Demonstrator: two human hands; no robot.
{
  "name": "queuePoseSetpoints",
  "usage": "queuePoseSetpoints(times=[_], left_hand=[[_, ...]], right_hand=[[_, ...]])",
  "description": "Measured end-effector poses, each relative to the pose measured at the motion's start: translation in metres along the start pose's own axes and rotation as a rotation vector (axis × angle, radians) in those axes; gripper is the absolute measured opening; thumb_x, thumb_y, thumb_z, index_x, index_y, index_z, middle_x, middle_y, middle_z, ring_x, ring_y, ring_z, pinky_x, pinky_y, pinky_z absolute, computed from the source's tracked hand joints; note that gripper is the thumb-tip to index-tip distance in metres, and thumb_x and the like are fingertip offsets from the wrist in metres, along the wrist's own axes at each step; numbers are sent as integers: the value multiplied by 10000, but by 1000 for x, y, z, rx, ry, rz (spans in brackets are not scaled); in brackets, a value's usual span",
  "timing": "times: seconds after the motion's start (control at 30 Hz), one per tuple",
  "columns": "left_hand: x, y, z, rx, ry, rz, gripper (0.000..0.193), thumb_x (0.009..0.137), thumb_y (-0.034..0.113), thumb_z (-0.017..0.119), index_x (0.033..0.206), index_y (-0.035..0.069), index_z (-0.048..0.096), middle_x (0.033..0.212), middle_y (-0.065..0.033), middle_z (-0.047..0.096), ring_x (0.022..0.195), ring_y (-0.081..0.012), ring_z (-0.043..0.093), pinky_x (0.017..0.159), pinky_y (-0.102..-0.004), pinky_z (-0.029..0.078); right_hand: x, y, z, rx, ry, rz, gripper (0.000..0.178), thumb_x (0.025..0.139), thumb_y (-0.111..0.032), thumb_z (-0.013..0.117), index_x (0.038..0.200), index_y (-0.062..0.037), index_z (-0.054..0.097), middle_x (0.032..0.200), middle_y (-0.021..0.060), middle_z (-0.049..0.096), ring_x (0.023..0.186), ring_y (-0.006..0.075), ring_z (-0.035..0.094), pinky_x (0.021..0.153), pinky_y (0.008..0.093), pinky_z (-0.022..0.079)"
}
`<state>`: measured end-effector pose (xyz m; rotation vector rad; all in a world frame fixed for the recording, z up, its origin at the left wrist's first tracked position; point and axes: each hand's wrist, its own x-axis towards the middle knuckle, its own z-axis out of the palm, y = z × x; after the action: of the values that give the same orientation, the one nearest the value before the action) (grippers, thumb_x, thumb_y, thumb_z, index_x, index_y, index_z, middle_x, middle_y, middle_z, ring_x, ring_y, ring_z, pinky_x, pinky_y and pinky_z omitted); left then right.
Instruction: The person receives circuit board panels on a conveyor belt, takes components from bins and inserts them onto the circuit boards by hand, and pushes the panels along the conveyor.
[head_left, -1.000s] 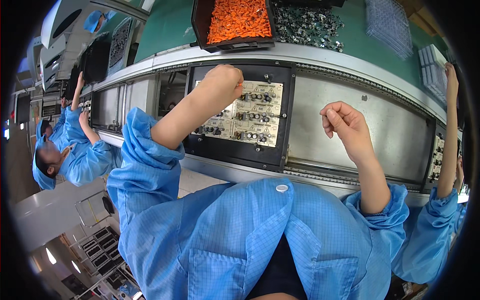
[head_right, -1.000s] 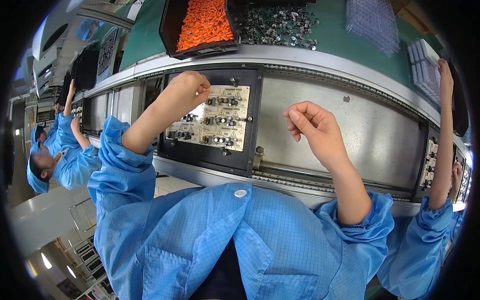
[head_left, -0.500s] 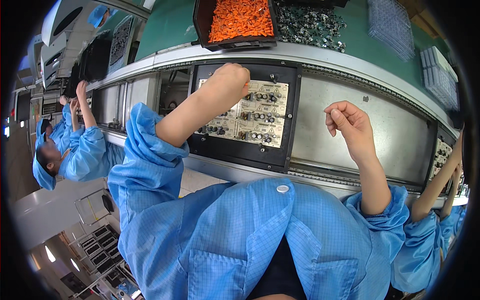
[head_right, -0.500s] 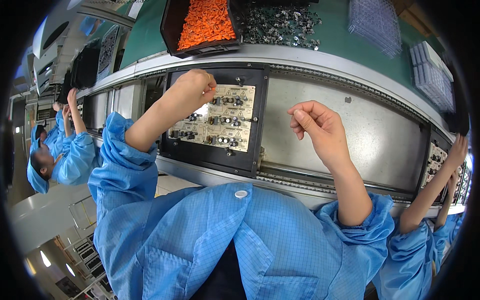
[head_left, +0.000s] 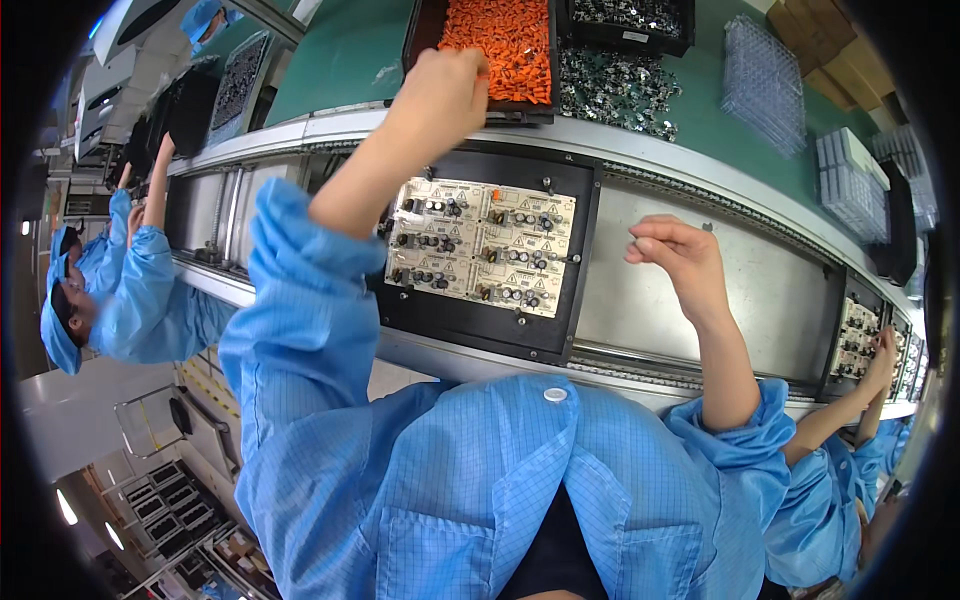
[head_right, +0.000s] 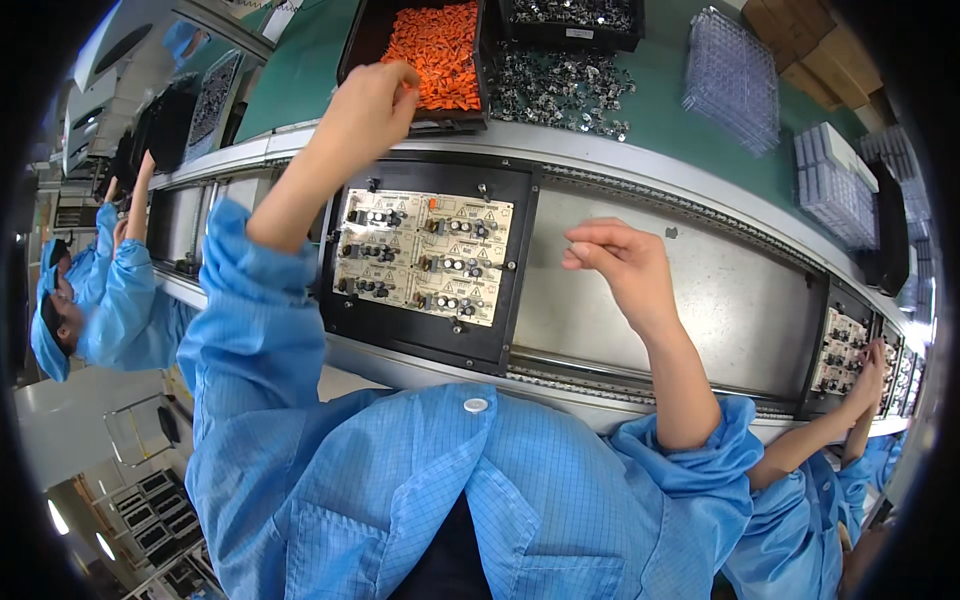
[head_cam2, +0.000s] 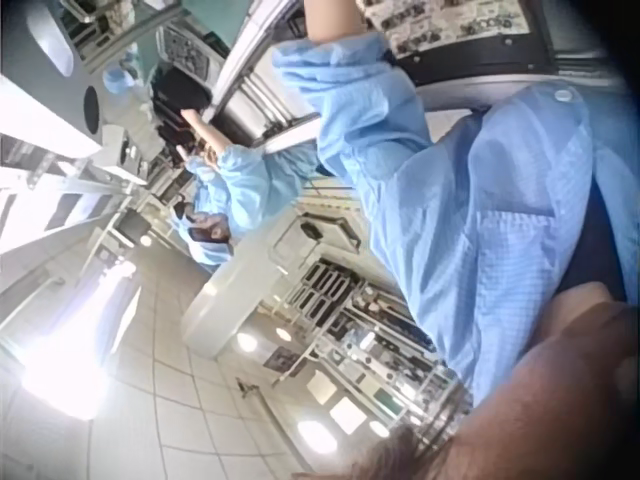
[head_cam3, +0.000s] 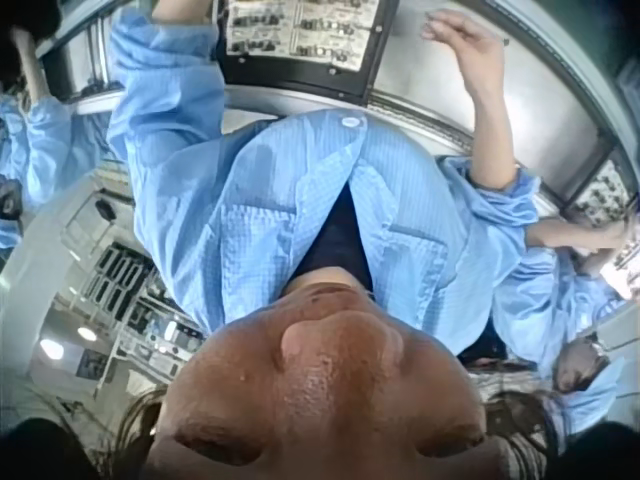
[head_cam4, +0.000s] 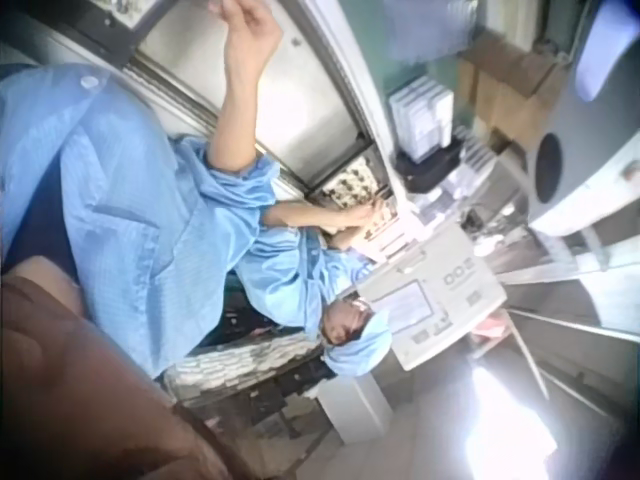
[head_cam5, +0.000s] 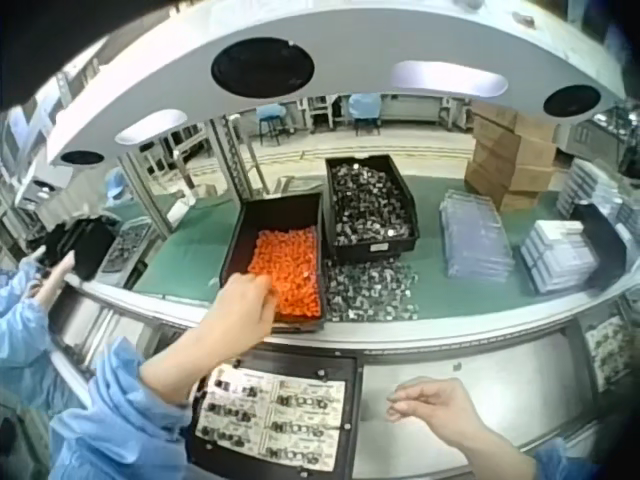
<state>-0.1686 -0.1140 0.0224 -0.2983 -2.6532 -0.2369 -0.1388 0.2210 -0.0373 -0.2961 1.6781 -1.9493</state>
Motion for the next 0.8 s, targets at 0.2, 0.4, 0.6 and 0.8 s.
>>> queuePoseSetpoints(times=[0.2, 0.4, 0.6, 0.8], left_hand=[[36, -44, 39, 185, -232, -144, 182, 827, 142, 650, 950, 15, 690, 871, -199, 668, 873, -365, 639, 802, -448, 506], [35, -55, 34, 98, -164, -207, 154, 831, 112, 634, 948, 31, 696, 856, -200, 670, 838, -371, 646, 770, -439, 518], [35, -31, 16, 47, -10, -332, 172, 789, 40, 579, 940, -31, 621, 805, -232, 658, 820, -414, 644, 728, -463, 529], [25, -25, -5, -126, -27, -85, 173, 841, 160, 640, 935, 27, 700, 871, -185, 674, 835, -356, 647, 758, -413, 512]], right_hand=[[31, -14, 44, -626, -98, -396, 181, 841, 36, 614, 1015, 20, 662, 949, 123, 630, 841, 216, 649, 735, 307, 539], [53, -5, 59, -921, -100, -576, 277, 802, 45, 626, 1066, -39, 612, 901, 120, 609, 832, 239, 640, 734, 329, 527], [53, -6, 61, -994, -106, -548, 291, 800, 44, 625, 1074, -47, 594, 918, 125, 599, 832, 254, 639, 734, 345, 530], [55, 0, 67, -1203, -115, -687, 245, 806, -23, 636, 1048, -38, 605, 833, 124, 624, 806, 320, 613, 730, 389, 510]])
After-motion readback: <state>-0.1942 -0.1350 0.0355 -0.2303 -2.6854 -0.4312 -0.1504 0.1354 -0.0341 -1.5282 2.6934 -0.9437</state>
